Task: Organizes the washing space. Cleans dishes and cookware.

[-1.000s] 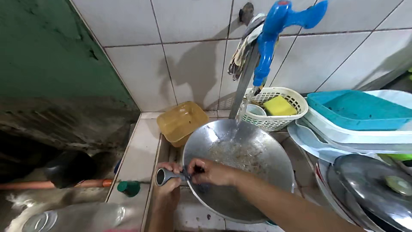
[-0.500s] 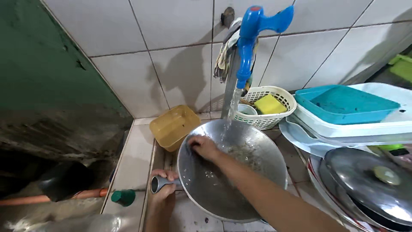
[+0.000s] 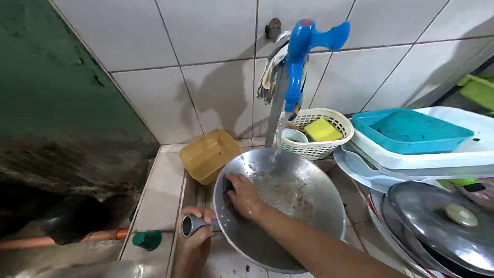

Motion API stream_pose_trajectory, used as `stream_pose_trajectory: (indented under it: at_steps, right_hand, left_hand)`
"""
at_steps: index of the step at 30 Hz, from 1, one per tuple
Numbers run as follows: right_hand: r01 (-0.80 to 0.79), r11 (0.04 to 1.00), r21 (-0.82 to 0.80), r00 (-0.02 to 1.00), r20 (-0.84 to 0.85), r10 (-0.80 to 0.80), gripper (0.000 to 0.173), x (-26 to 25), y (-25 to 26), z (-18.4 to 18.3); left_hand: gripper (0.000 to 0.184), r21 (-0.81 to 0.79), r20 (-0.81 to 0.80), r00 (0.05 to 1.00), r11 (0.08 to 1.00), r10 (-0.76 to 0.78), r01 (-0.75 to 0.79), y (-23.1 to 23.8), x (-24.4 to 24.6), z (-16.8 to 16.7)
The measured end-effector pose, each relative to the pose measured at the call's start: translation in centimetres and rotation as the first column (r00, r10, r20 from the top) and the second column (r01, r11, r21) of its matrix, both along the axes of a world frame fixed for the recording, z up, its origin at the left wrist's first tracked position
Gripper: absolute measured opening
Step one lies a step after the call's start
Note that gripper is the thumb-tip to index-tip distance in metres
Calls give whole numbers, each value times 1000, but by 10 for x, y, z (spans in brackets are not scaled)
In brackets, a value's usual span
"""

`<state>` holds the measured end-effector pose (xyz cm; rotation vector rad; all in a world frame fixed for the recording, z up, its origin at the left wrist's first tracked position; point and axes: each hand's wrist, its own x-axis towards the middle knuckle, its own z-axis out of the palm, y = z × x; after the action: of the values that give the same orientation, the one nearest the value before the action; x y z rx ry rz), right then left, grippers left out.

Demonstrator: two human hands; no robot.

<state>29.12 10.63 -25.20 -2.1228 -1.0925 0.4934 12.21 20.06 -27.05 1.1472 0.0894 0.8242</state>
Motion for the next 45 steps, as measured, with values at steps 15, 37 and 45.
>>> stream_pose_trajectory:
  at_steps: [15,37,45]
  right_hand:
    - [-6,981,-196,944,323,70,45,98,-93,-25]
    - [-3,764,-645,948,240,207,43,54,-190,15]
    - [-248,914,-321,955,-240,175,50,-62,-135,49]
  left_hand:
    - [38,189,52,990,972,134,-141,-11,6,50]
    - [37,221,-11,990,966,140,-134,-25,4,64]
    - [37,200,21,988,968,150,-152,-19,5,58]
